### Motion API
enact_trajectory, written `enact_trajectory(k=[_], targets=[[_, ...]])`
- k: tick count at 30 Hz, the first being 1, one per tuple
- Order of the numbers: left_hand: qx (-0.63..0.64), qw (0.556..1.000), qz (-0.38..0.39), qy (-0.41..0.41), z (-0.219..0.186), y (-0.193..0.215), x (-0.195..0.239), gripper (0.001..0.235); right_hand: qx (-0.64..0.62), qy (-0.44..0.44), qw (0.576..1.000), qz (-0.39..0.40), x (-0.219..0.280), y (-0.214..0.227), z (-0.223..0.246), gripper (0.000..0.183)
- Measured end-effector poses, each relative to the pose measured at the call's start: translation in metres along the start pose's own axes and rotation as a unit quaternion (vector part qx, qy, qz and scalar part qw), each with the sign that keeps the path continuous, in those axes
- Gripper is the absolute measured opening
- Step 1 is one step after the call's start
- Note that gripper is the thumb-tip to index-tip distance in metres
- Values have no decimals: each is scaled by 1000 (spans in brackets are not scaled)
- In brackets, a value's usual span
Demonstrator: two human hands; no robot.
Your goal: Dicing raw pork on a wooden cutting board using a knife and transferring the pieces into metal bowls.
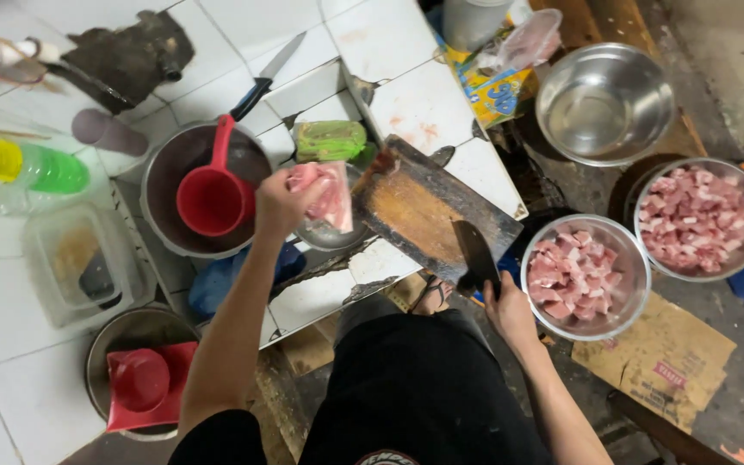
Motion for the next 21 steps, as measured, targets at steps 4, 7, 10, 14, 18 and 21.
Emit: enact_trajectory(k=[4, 7, 10, 14, 18, 21], targets=[[0, 994, 45, -101, -79, -45, 24, 42, -31, -7, 999, -17, -9, -10, -19, 31], [65, 950, 100, -290, -120, -91, 51, 40, -107, -25, 994, -14, -12, -8, -27, 31], [8, 849, 34, -527, -113, -133, 89, 35, -156, -41, 987, -11, -11, -9, -34, 36], [-29, 860, 26, -509, -58, -150, 109, 39, -184, -45, 981, -36, -3, 7, -24, 32], [-20, 930, 100, -352, -27, -124, 118, 73, -123, -22, 987, -104, 14, 32, -12, 32], [41, 960, 77, -265, -19, -126, 121, 76, -115, 36, 983, -141, 6, 38, 1, 29]])
Point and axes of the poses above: each hand's wrist, its own x-axis away from the middle knuckle, its own y-axis out of the back of the hand, z = x × y, the point moved 7 cm from there along -x, towards the middle knuckle, and after that the axes turned 7 degrees about -z, right-handed, at the moved point
